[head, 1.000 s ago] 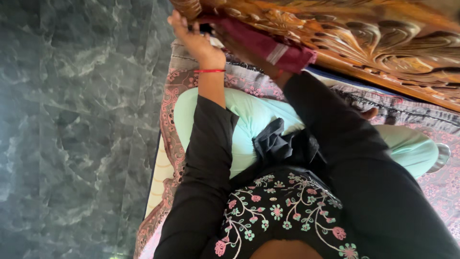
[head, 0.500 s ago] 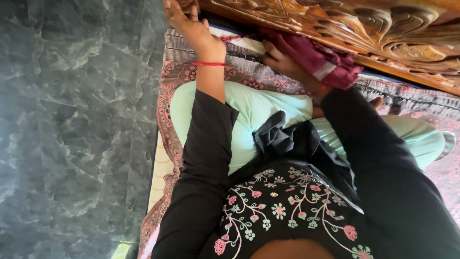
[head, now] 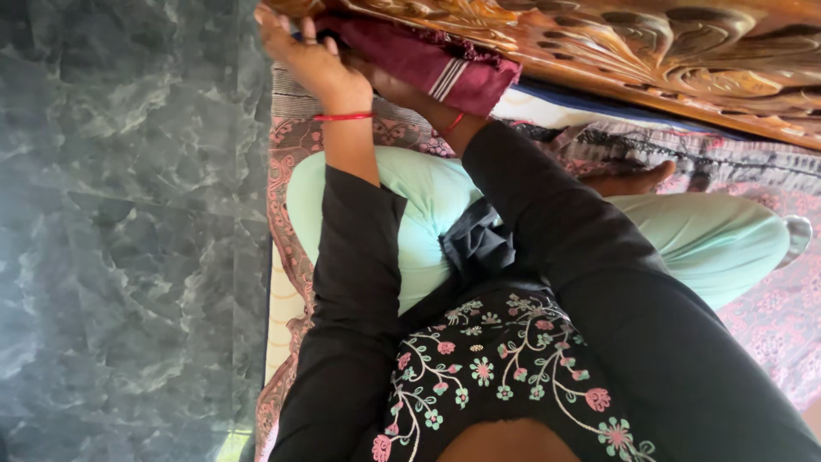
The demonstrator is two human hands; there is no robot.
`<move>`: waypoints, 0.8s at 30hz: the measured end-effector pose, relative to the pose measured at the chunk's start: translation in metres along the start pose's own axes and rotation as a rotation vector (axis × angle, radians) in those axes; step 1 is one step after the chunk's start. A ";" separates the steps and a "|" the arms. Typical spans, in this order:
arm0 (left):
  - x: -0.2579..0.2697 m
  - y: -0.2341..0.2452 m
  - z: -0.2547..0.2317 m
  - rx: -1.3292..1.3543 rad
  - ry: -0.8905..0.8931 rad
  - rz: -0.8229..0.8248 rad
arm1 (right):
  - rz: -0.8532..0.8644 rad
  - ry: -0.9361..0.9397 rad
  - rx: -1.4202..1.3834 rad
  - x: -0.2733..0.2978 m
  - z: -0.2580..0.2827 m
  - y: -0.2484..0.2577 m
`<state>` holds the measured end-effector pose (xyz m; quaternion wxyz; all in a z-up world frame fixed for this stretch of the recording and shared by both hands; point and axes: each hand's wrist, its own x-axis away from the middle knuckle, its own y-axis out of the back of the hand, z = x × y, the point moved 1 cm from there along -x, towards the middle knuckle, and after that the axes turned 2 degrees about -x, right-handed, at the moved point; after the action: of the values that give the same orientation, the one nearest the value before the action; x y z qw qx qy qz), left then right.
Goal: The person wipes the surface of a carved wooden headboard using a maroon cloth. They move the cloth back and forth across the wood, focusing on the carved details and edges.
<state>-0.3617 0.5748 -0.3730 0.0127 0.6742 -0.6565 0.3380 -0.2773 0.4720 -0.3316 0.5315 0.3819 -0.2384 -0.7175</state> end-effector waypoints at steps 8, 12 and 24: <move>-0.005 -0.002 -0.007 0.030 0.066 0.002 | 0.248 -0.970 -0.709 0.082 -0.034 0.028; -0.010 -0.004 0.000 0.094 0.081 0.082 | -0.071 -0.263 -0.123 0.172 -0.062 0.060; -0.017 0.004 0.038 -0.072 0.257 0.302 | -0.653 -0.487 0.626 0.245 -0.034 0.138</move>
<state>-0.3471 0.5715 -0.4120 0.0695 0.5186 -0.7547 0.3957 -0.2046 0.1989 -0.3209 0.0692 0.3992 -0.4269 -0.8085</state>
